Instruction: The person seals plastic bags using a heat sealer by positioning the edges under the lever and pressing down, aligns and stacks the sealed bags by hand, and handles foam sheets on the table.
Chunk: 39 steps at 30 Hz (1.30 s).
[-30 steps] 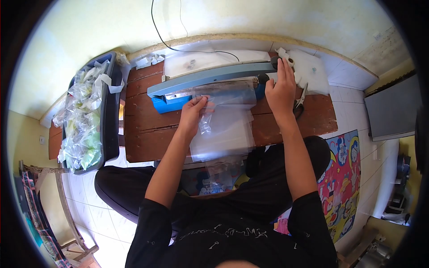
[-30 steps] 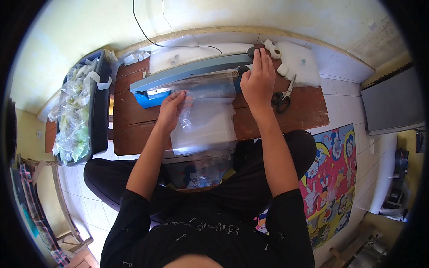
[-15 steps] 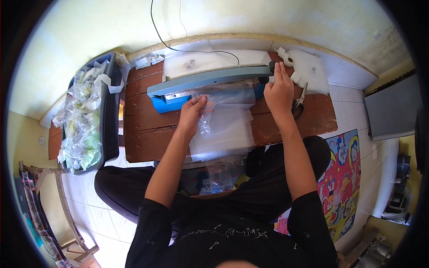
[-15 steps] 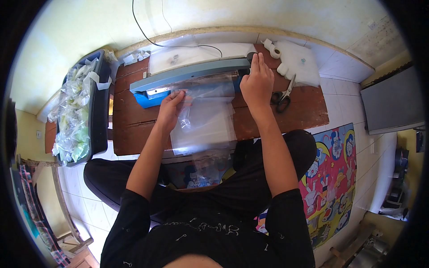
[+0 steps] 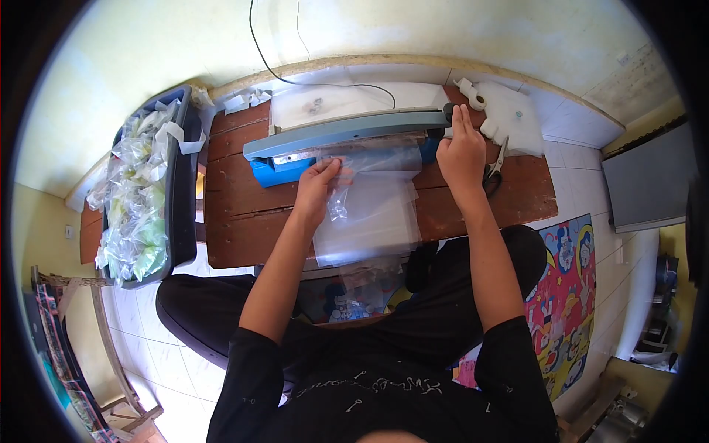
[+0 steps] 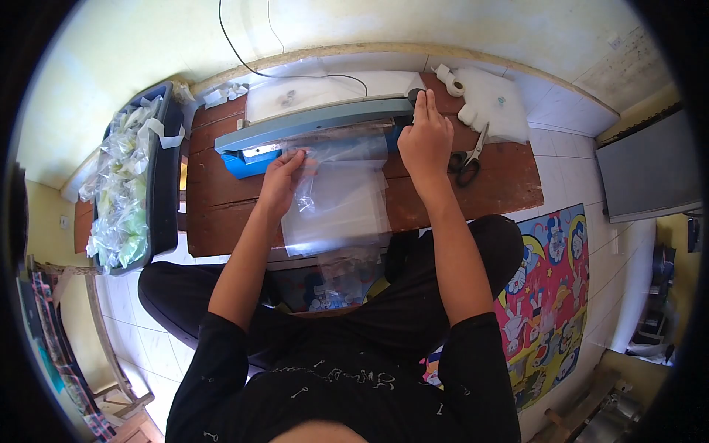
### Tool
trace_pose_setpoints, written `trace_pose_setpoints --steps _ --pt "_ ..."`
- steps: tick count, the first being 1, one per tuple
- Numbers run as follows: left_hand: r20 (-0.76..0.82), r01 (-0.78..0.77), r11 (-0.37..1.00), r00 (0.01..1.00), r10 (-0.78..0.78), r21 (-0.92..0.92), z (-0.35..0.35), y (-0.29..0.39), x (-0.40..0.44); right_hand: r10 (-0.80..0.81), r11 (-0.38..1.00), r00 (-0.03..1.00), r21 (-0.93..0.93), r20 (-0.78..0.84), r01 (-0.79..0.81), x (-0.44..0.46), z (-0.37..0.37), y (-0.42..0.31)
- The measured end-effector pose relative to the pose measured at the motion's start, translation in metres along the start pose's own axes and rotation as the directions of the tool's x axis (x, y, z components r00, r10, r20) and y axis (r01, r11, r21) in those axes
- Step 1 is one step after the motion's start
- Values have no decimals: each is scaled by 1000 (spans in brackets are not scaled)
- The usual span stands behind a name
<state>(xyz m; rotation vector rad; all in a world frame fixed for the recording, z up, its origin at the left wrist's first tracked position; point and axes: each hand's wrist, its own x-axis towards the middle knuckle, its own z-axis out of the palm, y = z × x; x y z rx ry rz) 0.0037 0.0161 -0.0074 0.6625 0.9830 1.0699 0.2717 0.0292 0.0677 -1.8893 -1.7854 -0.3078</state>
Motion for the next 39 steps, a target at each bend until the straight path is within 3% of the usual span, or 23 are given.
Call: trace_pose_setpoints --steps 22,39 --pt "-12 12 1000 1000 -12 4 2 4 -3 -55 998 997 -18 -53 54 -1 0 2" --pt "-23 17 1000 1000 -17 0 2 3 -1 57 996 997 58 55 -60 -3 -10 -6"
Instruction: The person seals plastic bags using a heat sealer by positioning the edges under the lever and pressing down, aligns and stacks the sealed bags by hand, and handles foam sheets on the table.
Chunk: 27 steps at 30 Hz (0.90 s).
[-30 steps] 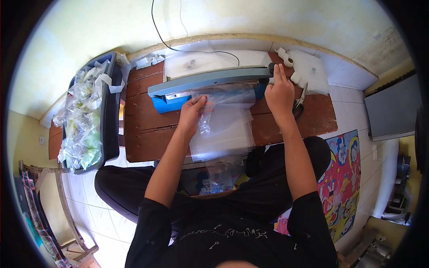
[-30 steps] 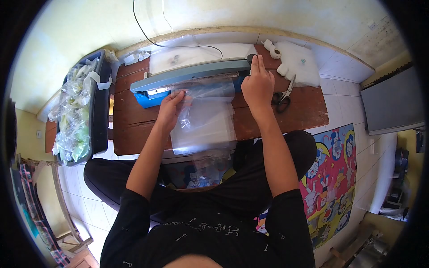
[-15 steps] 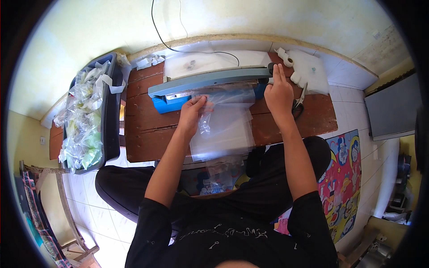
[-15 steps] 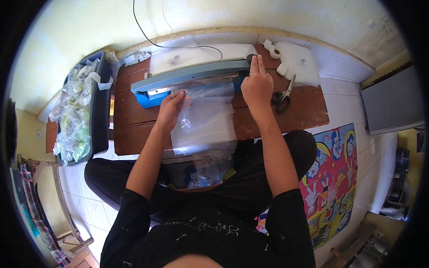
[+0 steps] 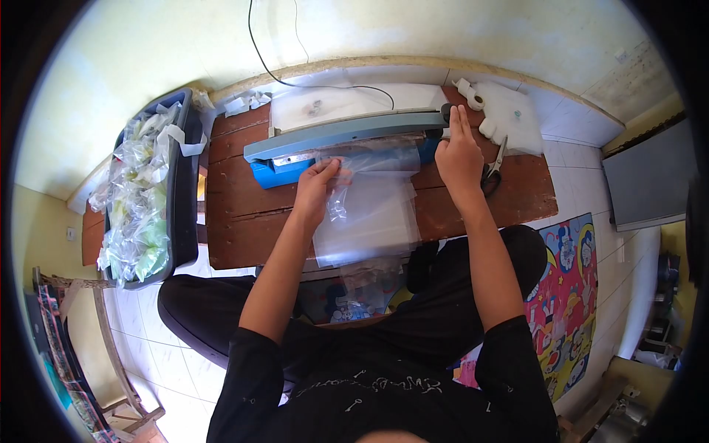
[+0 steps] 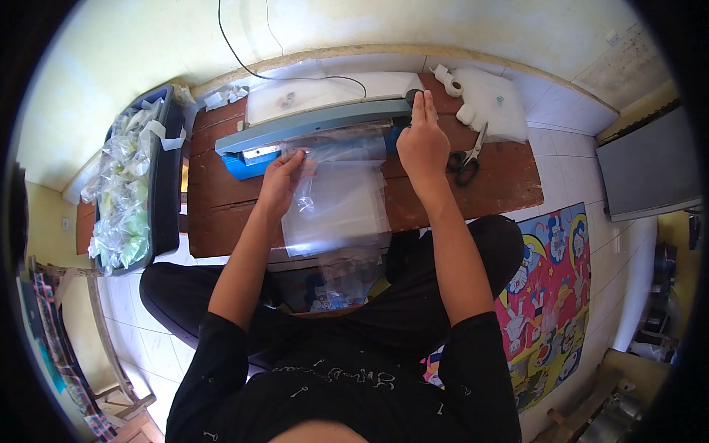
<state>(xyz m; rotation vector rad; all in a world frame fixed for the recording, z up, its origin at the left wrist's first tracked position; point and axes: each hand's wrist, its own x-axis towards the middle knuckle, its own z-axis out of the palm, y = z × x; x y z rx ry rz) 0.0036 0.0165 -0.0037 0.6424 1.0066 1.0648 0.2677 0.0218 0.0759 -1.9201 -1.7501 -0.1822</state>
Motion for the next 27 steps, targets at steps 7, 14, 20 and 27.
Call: trace_pose_setpoints --steps 7,14,20,27 --pt "-11 3 1000 1000 -3 -6 2 1 -2 24 1000 999 -5 29 -24 0 0 0" --pt "-6 15 1000 1000 -15 11 1 1 -2 27 1000 999 5 26 -27 0 0 -1" --pt "-9 19 1000 1000 -19 5 2 1 -3 6 999 1000 51 -9 -6 0 2 1" --pt "-9 12 1000 1000 -12 1 0 0 1 -38 927 959 349 -280 138 1 3 -6"
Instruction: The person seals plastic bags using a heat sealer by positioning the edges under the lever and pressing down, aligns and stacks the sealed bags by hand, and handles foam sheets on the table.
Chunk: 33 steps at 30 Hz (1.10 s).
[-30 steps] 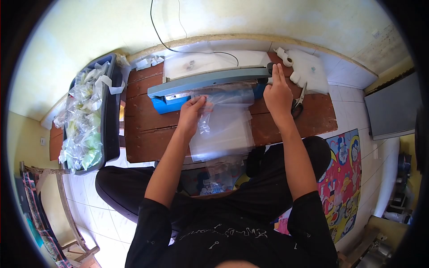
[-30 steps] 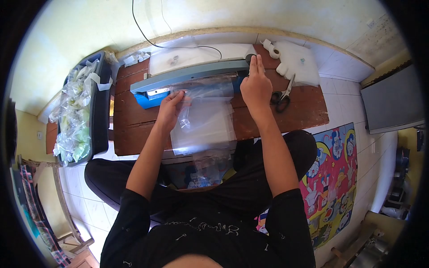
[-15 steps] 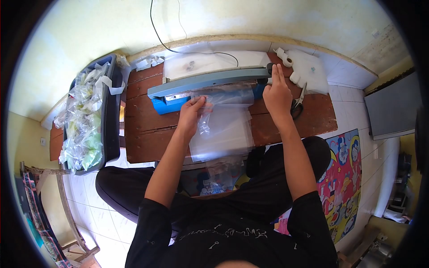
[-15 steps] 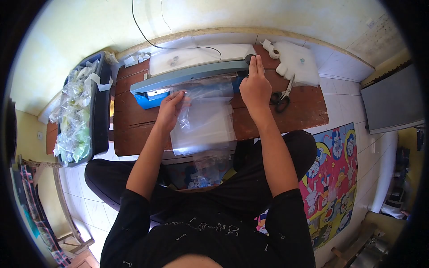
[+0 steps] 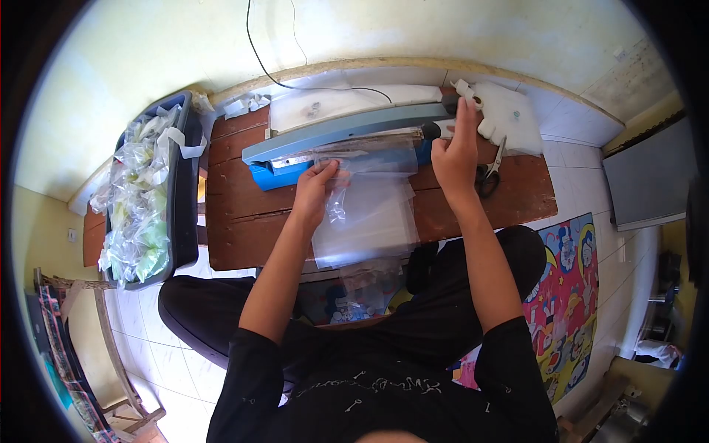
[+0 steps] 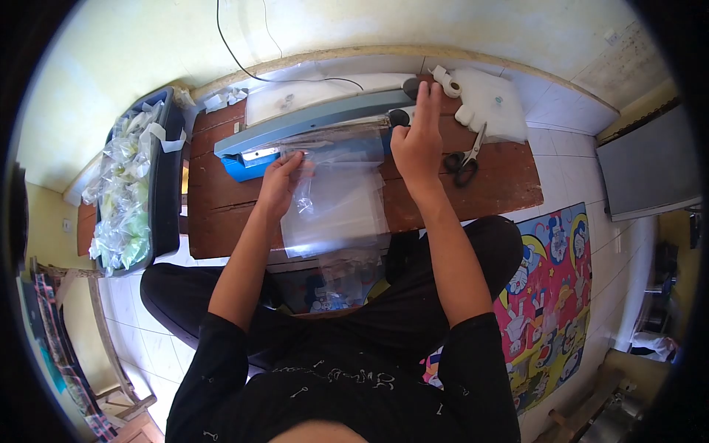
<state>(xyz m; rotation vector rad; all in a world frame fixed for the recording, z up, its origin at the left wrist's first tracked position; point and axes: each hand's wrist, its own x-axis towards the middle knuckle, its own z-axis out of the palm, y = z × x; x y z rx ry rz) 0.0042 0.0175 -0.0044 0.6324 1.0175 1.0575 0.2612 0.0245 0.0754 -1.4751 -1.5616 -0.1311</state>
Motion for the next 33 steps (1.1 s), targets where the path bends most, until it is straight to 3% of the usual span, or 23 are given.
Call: trace_pose_setpoints --steps 1,3,4,6,7,9,13,17,19,21,27,33 --pt "6 -6 1000 1000 6 -8 0 0 0 1 1000 1000 0 0 -1 -1 3 0" --pt "6 -9 1000 1000 9 -12 0 -1 0 -3 992 965 118 -264 35 -4 8 0" --pt "5 -11 1000 1000 11 -17 1 0 -1 -3 992 965 117 -264 35 -6 9 3" --pt "1 -4 1000 1000 4 -13 2 2 -2 288 943 958 174 -4 -283 -10 8 10" --pt "-2 4 1000 1000 -4 -8 3 2 -2 289 943 957 174 -5 -284 -9 5 9" --pt "-5 8 1000 1000 -8 -10 3 2 -2 449 868 785 -1 428 -496 -6 0 7" --pt "4 1 1000 1000 -1 -30 2 2 -2 422 880 762 -18 491 -475 -28 22 24" --pt "-4 0 1000 1000 0 -6 2 3 -4 365 814 725 177 585 -553 -29 30 35" --pt "54 -98 995 994 96 28 0 4 -3 336 785 719 242 608 -571 -24 28 34" --pt "62 -129 990 990 126 50 -4 4 -6 200 621 653 421 730 -661 -17 21 32" --pt "131 -182 965 979 159 188 -5 19 -28 51 581 508 388 860 -715 -3 -4 12" --pt "230 -271 909 952 204 317 -8 31 -43 22 547 485 396 874 -738 0 -13 -4"
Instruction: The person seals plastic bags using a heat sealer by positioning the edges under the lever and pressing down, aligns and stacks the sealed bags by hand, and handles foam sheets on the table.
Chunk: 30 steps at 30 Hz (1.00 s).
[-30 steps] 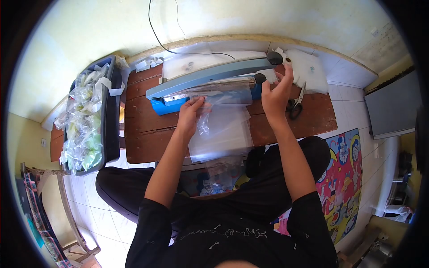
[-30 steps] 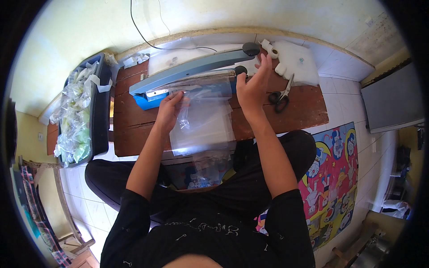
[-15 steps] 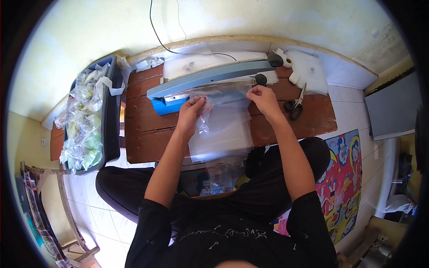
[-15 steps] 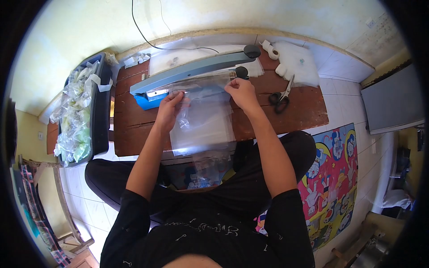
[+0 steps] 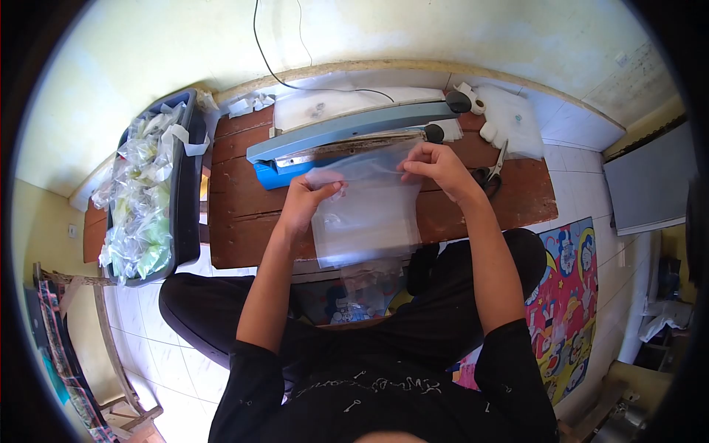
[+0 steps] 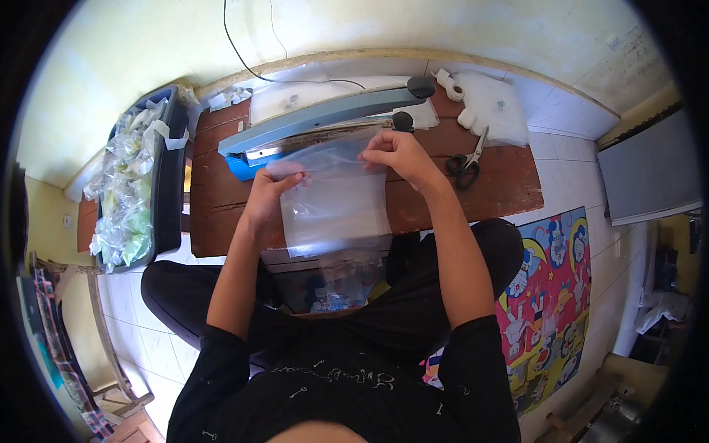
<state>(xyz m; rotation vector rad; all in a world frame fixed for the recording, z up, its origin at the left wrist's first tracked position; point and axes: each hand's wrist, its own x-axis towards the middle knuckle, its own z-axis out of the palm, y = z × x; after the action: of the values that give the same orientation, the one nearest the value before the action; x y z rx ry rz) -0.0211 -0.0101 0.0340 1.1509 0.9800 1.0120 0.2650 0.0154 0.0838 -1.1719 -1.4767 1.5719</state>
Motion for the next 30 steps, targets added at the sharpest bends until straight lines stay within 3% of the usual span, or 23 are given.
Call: trace_pose_setpoints --steps 2,4,7,13,19,30 --pt "14 -12 1000 1000 12 -2 1 2 -3 -6 1000 1000 7 9 6 0 0 -2" --pt "-111 41 968 991 -71 -249 3 -2 -5 -11 1000 1000 14 16 11 -1 1 -2" --pt "-190 -4 958 980 -53 -286 2 -1 -5 43 995 999 94 -8 -42 -1 2 -1" --pt "-280 -46 979 960 -11 -198 -2 10 -6 61 993 997 97 44 -65 0 3 -4" --pt "-360 -114 969 933 27 -220 -6 12 -5 70 995 997 71 34 -72 1 4 -5" --pt "-371 -171 968 924 93 -183 -6 17 -5 62 997 992 44 109 -67 2 4 -1"
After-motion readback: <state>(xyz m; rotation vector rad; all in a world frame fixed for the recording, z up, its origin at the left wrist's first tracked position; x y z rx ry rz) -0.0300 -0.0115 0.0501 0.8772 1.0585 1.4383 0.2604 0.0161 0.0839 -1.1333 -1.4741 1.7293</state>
